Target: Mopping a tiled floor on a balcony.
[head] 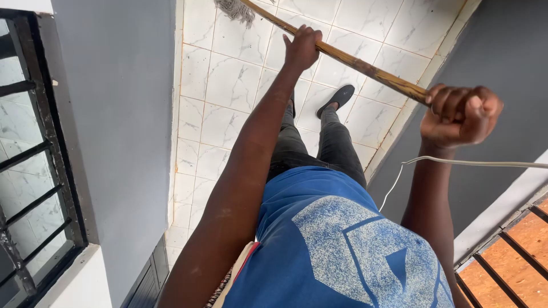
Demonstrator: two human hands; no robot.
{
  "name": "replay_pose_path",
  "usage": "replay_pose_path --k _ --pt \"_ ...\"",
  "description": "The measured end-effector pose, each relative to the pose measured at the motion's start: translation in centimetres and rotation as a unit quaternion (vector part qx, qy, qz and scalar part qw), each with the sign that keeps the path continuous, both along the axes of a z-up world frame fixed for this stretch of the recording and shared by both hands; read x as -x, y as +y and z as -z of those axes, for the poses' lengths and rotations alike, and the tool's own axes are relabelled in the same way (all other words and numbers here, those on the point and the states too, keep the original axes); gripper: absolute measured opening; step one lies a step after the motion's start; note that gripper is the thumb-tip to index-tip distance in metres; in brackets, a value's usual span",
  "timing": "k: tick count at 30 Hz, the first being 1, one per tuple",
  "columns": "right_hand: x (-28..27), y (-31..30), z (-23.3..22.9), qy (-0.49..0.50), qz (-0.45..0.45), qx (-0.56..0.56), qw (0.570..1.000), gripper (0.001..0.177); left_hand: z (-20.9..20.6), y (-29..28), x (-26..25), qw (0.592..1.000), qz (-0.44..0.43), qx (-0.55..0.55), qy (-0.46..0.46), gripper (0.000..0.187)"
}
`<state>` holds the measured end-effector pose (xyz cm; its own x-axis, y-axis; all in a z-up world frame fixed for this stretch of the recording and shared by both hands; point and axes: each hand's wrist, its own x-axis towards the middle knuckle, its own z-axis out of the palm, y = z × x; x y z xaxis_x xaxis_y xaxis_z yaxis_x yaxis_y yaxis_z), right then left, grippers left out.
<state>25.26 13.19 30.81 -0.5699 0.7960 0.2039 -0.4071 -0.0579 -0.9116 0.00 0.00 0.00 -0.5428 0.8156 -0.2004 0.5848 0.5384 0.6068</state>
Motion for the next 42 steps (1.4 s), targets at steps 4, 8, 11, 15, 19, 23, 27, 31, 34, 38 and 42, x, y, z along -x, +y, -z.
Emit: replay_pose_path --k 4,8,11,15,19,23,27,31,34,38,42 --pt "3.9 0.7 -0.4 0.001 -0.059 0.018 0.998 0.022 -1.9 -3.3 2.8 0.999 -0.039 -0.023 -0.01 0.019" --pt "7.9 0.2 -2.9 -0.032 -0.106 0.005 0.994 0.018 -4.3 -6.6 3.2 0.996 -0.072 0.017 -0.041 0.014" --pt "9.6 -0.4 -5.8 -0.044 -0.172 0.0 0.984 0.027 -3.4 -8.8 1.8 0.993 -0.083 0.008 -0.084 0.013" --pt "8.5 -0.1 -7.2 -0.066 -0.221 0.018 0.973 0.044 -4.3 -9.9 -1.4 0.983 -0.072 -0.029 -0.168 0.007" --pt "7.3 -1.5 -11.4 -0.109 -0.196 -0.026 0.974 0.036 -5.1 -9.6 -5.5 0.961 -0.041 -0.111 -0.25 0.013" --pt "0.8 -2.3 -11.3 -0.114 -0.11 -0.002 0.987 0.035 -5.5 -8.2 -9.4 0.947 -0.005 -0.17 -0.274 0.018" --pt "-8.4 -5.6 -8.9 -0.041 0.055 0.098 0.993 0.023 -5.9 -8.0 -12.4 0.947 0.074 -0.196 -0.242 0.022" --pt "-11.1 -9.9 -11.3 -0.167 0.097 -0.016 0.981 0.024 -7.7 -7.6 -13.5 0.945 0.132 -0.163 -0.251 0.021" --pt "-11.9 -11.3 -12.4 -0.174 0.098 -0.044 0.979 0.027 -8.9 -5.6 -13.1 0.95 0.124 -0.159 -0.239 0.023" --pt "-11.3 -11.6 -15.0 -0.212 0.055 -0.115 0.969 0.034 -9.5 -3.4 -14.0 0.943 0.119 -0.172 -0.258 0.037" --pt "-13.6 -12.7 -15.3 -0.217 0.054 -0.123 0.967 0.04 -10.0 1.0 -15.3 0.933 0.154 -0.184 -0.27 0.043"
